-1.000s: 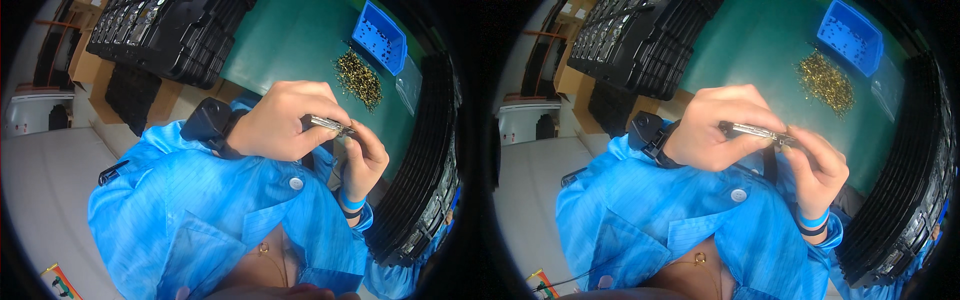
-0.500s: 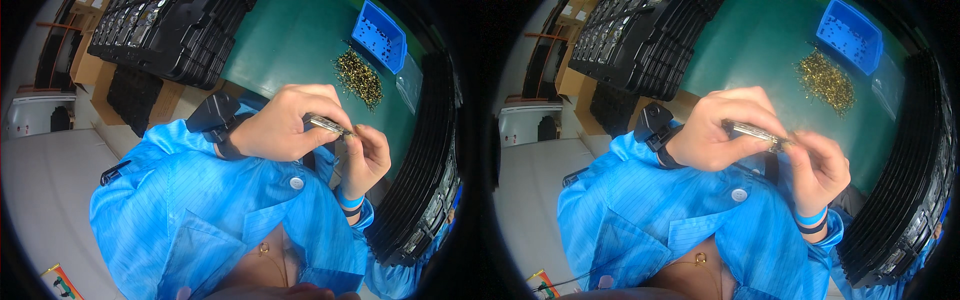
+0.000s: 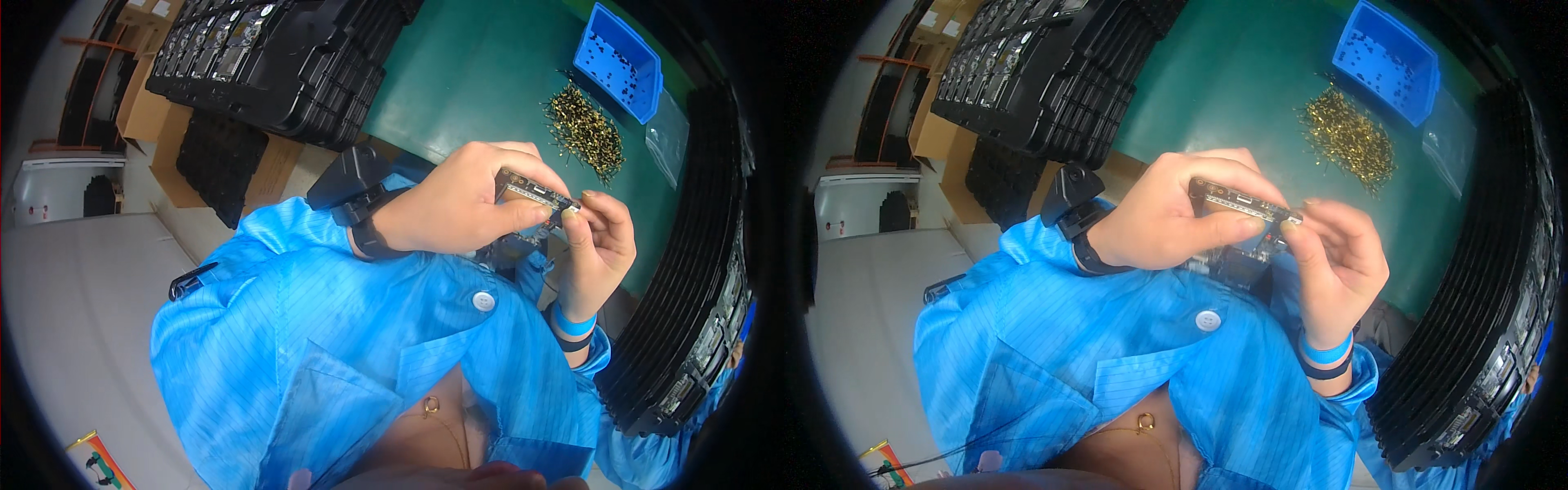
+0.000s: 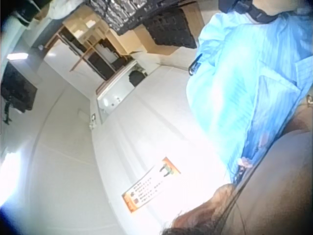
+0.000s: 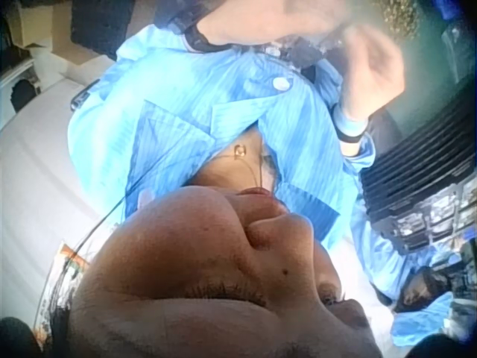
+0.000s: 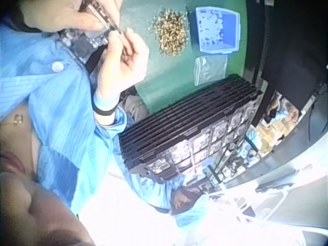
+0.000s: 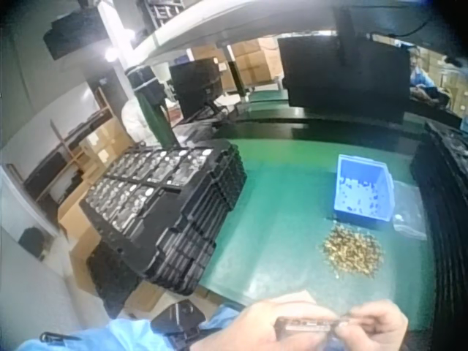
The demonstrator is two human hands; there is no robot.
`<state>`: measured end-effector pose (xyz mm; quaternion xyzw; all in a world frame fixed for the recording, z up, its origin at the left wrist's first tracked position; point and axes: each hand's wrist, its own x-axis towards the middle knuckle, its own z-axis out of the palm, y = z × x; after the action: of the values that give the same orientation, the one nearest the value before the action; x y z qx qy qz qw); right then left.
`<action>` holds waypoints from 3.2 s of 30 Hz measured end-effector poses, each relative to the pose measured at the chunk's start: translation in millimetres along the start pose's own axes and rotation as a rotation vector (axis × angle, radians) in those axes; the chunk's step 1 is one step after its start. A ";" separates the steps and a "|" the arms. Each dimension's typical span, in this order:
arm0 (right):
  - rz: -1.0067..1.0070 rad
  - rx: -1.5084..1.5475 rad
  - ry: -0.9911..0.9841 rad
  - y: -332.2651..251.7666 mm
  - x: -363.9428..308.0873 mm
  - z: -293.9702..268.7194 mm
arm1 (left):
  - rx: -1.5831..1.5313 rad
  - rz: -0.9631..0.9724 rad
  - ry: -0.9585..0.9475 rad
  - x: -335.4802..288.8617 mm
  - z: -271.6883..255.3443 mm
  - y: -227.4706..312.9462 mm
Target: Assembling and inspecting small electronic components on a circuit board within a manufacturing environment.
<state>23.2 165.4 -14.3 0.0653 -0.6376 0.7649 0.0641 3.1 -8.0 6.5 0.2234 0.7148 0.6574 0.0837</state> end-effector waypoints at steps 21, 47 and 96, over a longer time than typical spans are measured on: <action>-0.216 -0.178 -0.039 8.8 10.2 2.7 | 0.123 0.120 0.131 2.9 4.2 1.6; -0.291 -0.626 -0.093 64.1 7.2 -38.9 | -0.629 -0.257 0.691 344.7 -135.2 -141.4; -0.600 -0.925 -0.318 84.0 21.7 24.4 | 1.759 -0.089 -0.507 191.6 -108.5 88.3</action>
<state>-12.9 126.7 -87.2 0.3228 -0.8613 0.3356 0.2035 -193.0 -20.5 139.4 0.3164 0.9259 -0.1966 0.0631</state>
